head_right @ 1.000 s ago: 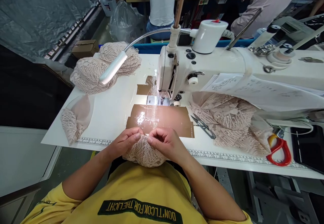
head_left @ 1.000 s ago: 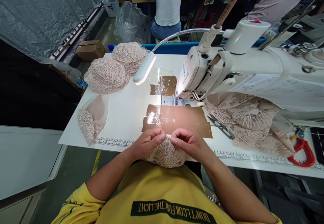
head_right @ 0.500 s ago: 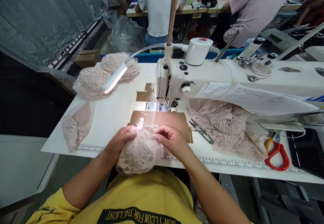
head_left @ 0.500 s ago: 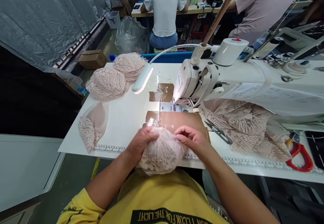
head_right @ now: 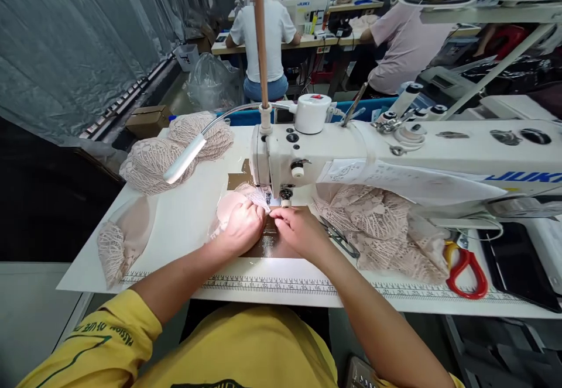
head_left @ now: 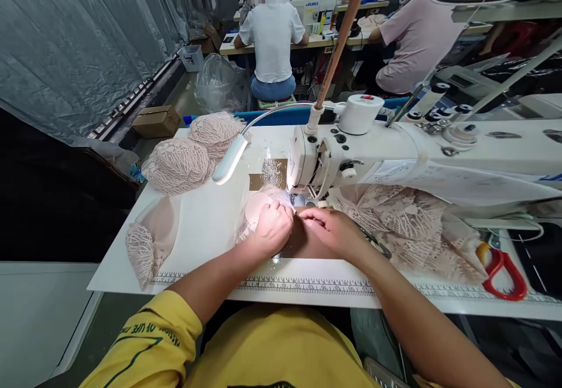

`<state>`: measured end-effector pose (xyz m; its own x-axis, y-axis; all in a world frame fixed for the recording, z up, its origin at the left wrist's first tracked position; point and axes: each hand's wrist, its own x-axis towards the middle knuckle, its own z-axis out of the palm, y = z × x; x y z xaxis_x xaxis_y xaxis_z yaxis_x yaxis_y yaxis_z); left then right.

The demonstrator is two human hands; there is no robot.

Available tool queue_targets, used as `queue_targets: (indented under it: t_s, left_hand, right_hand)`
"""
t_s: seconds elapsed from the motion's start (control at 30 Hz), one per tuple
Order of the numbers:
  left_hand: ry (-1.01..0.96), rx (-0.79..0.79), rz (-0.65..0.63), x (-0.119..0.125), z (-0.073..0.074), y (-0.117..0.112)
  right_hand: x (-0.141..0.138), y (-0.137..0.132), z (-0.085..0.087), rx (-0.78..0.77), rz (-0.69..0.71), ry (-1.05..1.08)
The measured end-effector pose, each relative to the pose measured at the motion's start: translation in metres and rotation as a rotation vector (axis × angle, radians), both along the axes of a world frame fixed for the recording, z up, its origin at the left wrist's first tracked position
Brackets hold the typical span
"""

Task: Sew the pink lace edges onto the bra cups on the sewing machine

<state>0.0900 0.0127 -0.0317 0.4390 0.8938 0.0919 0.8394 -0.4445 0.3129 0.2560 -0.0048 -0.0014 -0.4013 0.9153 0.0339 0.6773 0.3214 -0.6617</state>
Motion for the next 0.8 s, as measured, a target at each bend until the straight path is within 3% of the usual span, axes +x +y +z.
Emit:
queue_targets:
  t_s: [0.07, 0.17, 0.27, 0.33, 0.43, 0.6, 0.8]
  left_hand:
    - [0.007, -0.005, -0.007, 0.008, -0.002, -0.008]
    - [0.008, -0.029, -0.049, -0.002, 0.012, -0.021]
    - [-0.119, -0.221, -0.212, -0.022, 0.03, -0.023]
    - [-0.241, -0.338, -0.262, -0.033, 0.034, -0.018]
    - [-0.304, -0.236, -0.211, -0.038, 0.026, -0.01]
    - [-0.113, 0.034, -0.242, -0.034, 0.0, -0.004]
    - [-0.011, 0.095, -0.337, -0.04, -0.007, 0.014]
  right_hand:
    - [-0.006, 0.005, -0.01, 0.053, 0.051, -0.081]
    - [-0.011, 0.004, -0.024, 0.093, 0.084, -0.212]
    - [-0.012, 0.001, -0.031, 0.144, 0.094, -0.298]
    - [-0.012, 0.001, -0.033, 0.181, 0.098, -0.333]
    - [-0.013, 0.002, -0.035, 0.221, 0.079, -0.373]
    - [-0.016, 0.004, -0.034, 0.213, 0.052, -0.427]
    - [-0.02, 0.006, -0.032, 0.219, -0.007, -0.429]
